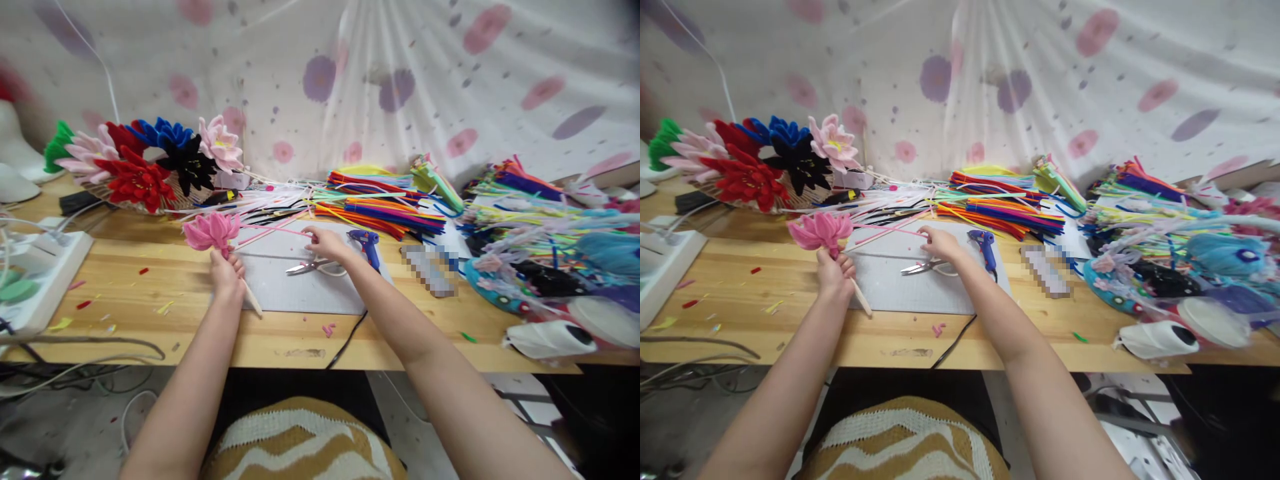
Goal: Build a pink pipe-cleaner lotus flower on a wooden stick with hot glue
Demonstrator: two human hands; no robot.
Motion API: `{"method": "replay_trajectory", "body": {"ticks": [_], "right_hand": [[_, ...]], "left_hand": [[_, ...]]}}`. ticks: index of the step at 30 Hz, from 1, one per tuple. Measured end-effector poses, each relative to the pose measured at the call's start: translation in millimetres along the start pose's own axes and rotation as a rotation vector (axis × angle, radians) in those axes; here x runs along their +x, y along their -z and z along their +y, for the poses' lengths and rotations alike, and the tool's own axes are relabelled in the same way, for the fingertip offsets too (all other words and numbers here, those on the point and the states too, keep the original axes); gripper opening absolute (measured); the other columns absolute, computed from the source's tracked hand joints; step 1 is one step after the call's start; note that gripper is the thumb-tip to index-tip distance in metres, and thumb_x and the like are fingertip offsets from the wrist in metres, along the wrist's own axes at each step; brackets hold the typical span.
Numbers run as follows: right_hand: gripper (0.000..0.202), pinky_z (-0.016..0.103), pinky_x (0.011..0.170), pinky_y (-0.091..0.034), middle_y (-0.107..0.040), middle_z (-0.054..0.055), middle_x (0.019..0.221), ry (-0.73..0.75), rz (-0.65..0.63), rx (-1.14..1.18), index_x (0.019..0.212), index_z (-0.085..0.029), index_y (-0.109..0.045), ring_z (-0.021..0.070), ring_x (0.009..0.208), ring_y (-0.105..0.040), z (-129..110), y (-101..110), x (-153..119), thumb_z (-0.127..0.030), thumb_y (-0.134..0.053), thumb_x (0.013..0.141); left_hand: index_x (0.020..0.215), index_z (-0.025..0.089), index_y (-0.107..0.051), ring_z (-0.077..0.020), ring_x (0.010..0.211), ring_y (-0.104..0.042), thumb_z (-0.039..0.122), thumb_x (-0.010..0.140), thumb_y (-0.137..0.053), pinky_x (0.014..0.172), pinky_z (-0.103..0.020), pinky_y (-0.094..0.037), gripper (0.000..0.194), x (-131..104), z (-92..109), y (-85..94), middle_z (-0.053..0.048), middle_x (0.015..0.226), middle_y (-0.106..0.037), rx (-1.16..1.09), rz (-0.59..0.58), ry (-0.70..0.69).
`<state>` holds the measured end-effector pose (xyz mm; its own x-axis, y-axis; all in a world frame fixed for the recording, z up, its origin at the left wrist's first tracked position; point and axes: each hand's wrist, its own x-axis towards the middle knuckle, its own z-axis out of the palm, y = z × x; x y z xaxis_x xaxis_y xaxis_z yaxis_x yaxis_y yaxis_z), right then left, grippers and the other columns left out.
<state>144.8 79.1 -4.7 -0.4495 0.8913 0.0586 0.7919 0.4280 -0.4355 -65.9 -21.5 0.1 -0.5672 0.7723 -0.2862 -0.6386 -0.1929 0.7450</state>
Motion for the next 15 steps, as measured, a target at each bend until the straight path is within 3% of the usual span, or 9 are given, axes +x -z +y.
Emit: {"method": "replay_trajectory", "body": {"ticks": [2, 5, 10, 13, 15], "right_hand": [[0.054, 0.019, 0.057, -0.036, -0.062, -0.001, 0.082, 0.032, -0.099, 0.045, 0.118, -0.025, -0.048, 0.0106, 0.066, -0.053, 2.9, 0.8, -1.6, -0.018, -0.061, 0.065], [0.055, 0.018, 0.058, -0.038, -0.062, -0.001, 0.084, 0.023, -0.129, 0.140, 0.116, -0.023, -0.048, 0.0097, 0.067, -0.054, 7.8, -2.2, -2.5, -0.015, -0.062, 0.064], [0.028, 0.021, 0.063, -0.040, -0.062, 0.002, 0.081, -0.106, 0.027, 0.174, 0.098, -0.018, -0.058, 0.0114, 0.069, -0.054, 16.7, -9.0, 4.4, -0.034, -0.053, 0.076], [0.024, 0.024, 0.066, -0.041, -0.063, 0.003, 0.081, -0.212, 0.112, 0.106, 0.086, -0.019, -0.062, 0.0142, 0.072, -0.055, 22.4, -11.5, 11.4, -0.033, -0.043, 0.082], [0.022, 0.028, 0.072, -0.041, -0.064, 0.006, 0.088, -0.233, 0.153, 0.022, 0.091, -0.019, -0.062, 0.0175, 0.081, -0.056, 25.4, -13.2, 14.7, -0.030, -0.045, 0.080]], "left_hand": [[0.060, 0.018, -0.040, -0.0032, 0.028, -0.012, 0.027, 0.078, -0.036, 0.031, -0.017, -0.006, 0.020, 2.0, 4.2, 0.6, 0.010, 0.039, -0.016, -0.018, 0.029, -0.023], [0.061, 0.018, -0.040, -0.0039, 0.028, -0.012, 0.026, 0.078, -0.034, 0.031, -0.017, -0.006, 0.020, 3.5, 7.3, -0.8, 0.010, 0.040, -0.016, -0.025, 0.038, -0.033], [0.062, 0.018, -0.042, -0.0035, 0.029, -0.012, 0.029, 0.078, -0.038, 0.032, -0.017, -0.006, 0.020, 1.2, 3.7, -7.2, 0.010, 0.040, -0.016, -0.003, 0.042, -0.078], [0.061, 0.018, -0.042, -0.0034, 0.029, -0.011, 0.028, 0.077, -0.039, 0.032, -0.017, -0.006, 0.019, -1.5, 1.1, -13.7, 0.010, 0.040, -0.016, 0.002, 0.029, -0.123], [0.061, 0.017, -0.043, -0.0035, 0.029, -0.011, 0.025, 0.078, -0.037, 0.031, -0.017, -0.006, 0.020, -4.1, -0.8, -19.2, 0.010, 0.039, -0.016, -0.006, 0.002, -0.126]]}}
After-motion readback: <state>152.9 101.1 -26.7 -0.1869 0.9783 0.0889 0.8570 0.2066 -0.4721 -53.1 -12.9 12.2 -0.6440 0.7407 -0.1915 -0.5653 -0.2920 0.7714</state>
